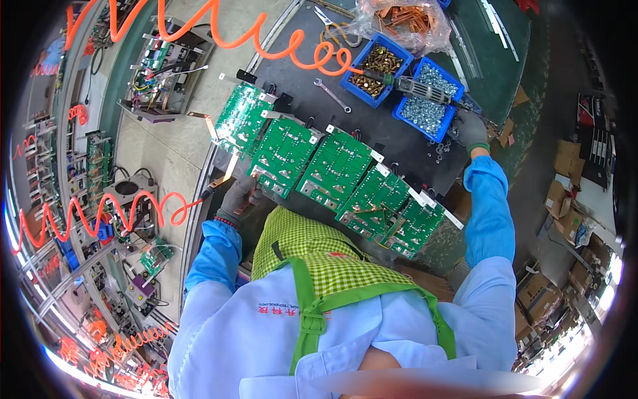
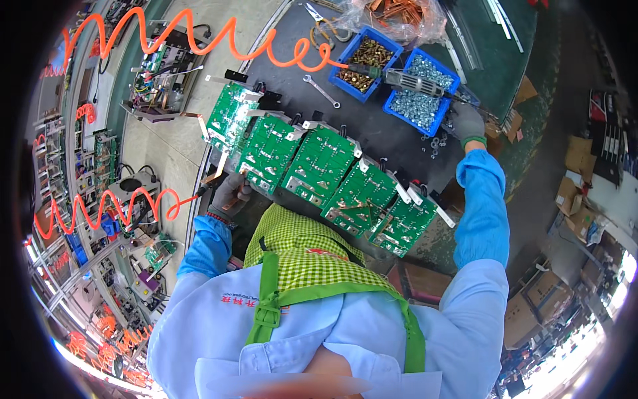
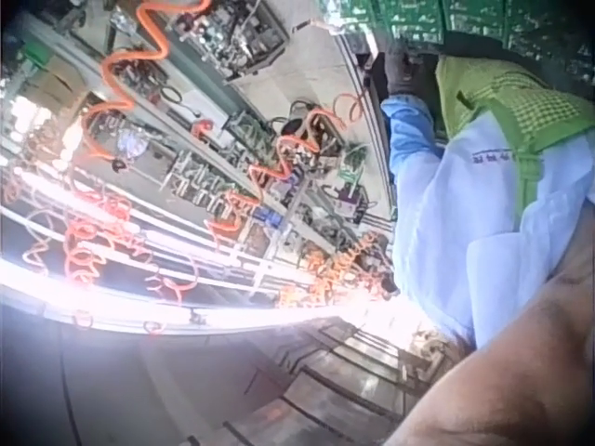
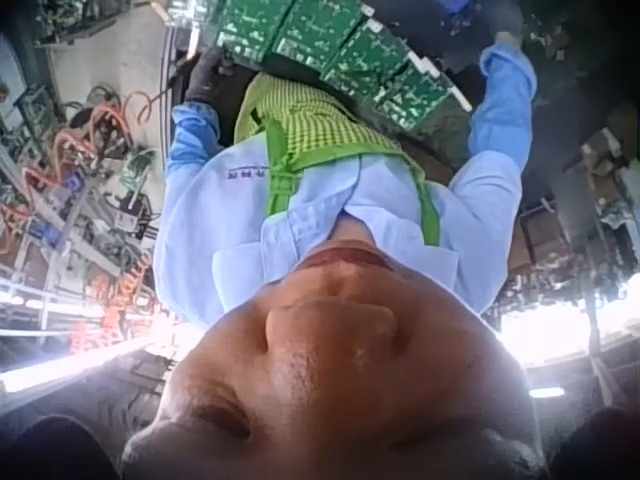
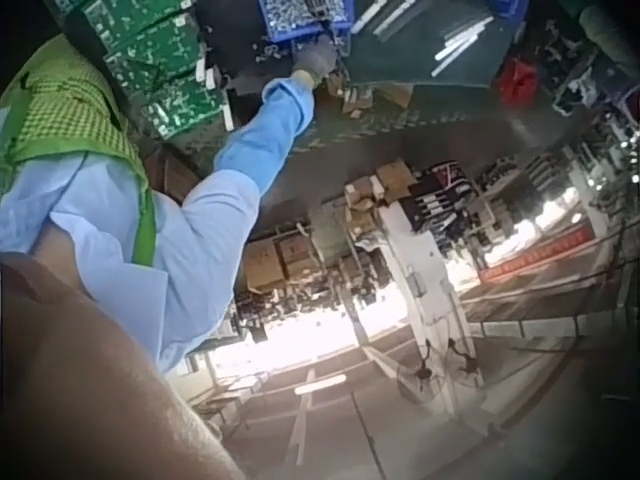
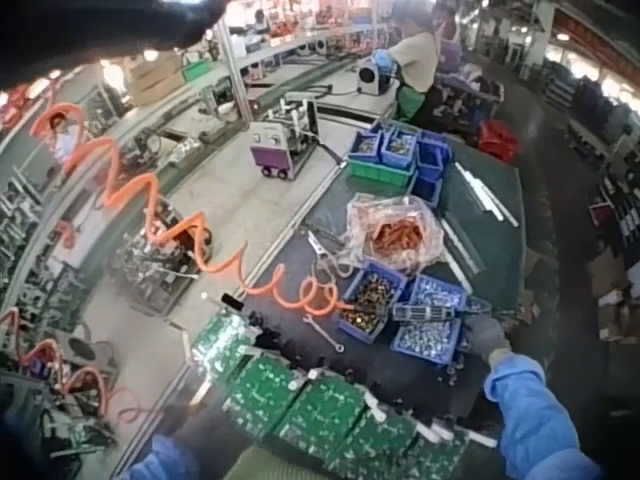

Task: Manually assemble and inspect multiple green printed circuit boards on a workbench.

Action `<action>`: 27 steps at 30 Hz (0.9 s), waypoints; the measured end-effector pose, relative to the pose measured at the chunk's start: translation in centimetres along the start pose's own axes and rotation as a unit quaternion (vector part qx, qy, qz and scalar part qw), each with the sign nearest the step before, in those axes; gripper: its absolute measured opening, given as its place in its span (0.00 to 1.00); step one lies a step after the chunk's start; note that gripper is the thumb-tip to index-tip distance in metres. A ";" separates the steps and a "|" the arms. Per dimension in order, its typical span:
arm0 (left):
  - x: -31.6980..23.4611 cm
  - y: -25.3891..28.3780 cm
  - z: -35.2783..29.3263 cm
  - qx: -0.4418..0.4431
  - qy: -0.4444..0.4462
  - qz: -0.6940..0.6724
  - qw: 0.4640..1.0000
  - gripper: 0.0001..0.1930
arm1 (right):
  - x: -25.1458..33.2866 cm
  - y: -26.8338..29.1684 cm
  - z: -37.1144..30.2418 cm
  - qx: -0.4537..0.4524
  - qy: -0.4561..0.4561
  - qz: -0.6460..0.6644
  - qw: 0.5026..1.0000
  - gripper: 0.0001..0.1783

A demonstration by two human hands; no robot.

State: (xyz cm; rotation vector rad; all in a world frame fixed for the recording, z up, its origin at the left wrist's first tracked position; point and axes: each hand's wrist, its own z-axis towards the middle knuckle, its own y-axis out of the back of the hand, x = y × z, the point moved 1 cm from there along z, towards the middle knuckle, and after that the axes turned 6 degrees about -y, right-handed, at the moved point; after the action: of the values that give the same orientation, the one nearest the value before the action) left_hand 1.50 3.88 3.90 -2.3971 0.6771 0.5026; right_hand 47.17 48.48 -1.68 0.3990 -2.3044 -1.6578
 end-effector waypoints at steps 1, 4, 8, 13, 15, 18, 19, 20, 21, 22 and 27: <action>0.2 0.6 0.2 -0.003 0.000 0.002 1.000 0.13 | 0.2 0.3 -0.2 0.001 0.001 0.003 1.000 0.14; 0.9 2.2 1.1 0.008 -0.011 0.060 0.998 0.13 | 1.2 2.5 -1.3 0.023 -0.043 -0.013 0.999 0.13; -0.3 -0.2 -0.4 -0.007 0.002 0.018 1.000 0.10 | 2.2 1.0 -2.2 -0.051 0.052 0.025 0.997 0.13; -0.1 0.7 0.7 -0.009 0.004 0.032 0.999 0.09 | 1.3 -0.1 -2.7 -0.108 0.010 0.144 0.984 0.13; 0.0 1.0 0.5 -0.015 -0.009 0.028 0.999 0.10 | 2.3 1.4 -2.9 -0.089 -0.075 0.229 0.967 0.13; -0.1 0.5 0.4 -0.014 -0.019 0.021 1.000 0.10 | 5.0 2.4 -3.0 -0.137 0.063 0.195 0.969 0.11; -0.3 0.6 0.4 -0.025 -0.018 0.021 0.999 0.11 | 6.1 2.0 -3.1 -0.132 0.167 0.180 0.960 0.10; -0.2 0.7 0.5 -0.026 -0.022 0.018 0.999 0.11 | 6.9 1.7 -2.9 -0.133 0.172 0.179 0.960 0.10; -0.1 1.0 0.8 -0.013 -0.023 0.044 0.999 0.10 | 7.9 1.3 -2.5 -0.105 0.195 0.040 0.974 0.10; -0.1 1.4 1.1 -0.001 -0.027 0.070 0.997 0.10 | 8.8 0.9 -1.9 -0.077 0.215 -0.099 0.968 0.11; 0.0 1.4 1.3 -0.032 -0.029 0.149 0.988 0.09 | 10.2 1.9 -2.8 -0.034 0.173 -0.108 0.978 0.14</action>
State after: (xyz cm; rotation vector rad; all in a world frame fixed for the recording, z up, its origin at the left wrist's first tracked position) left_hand 0.47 3.68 2.30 -2.3408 1.0152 0.7241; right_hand 38.71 42.78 1.64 0.8755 -1.9989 -1.6042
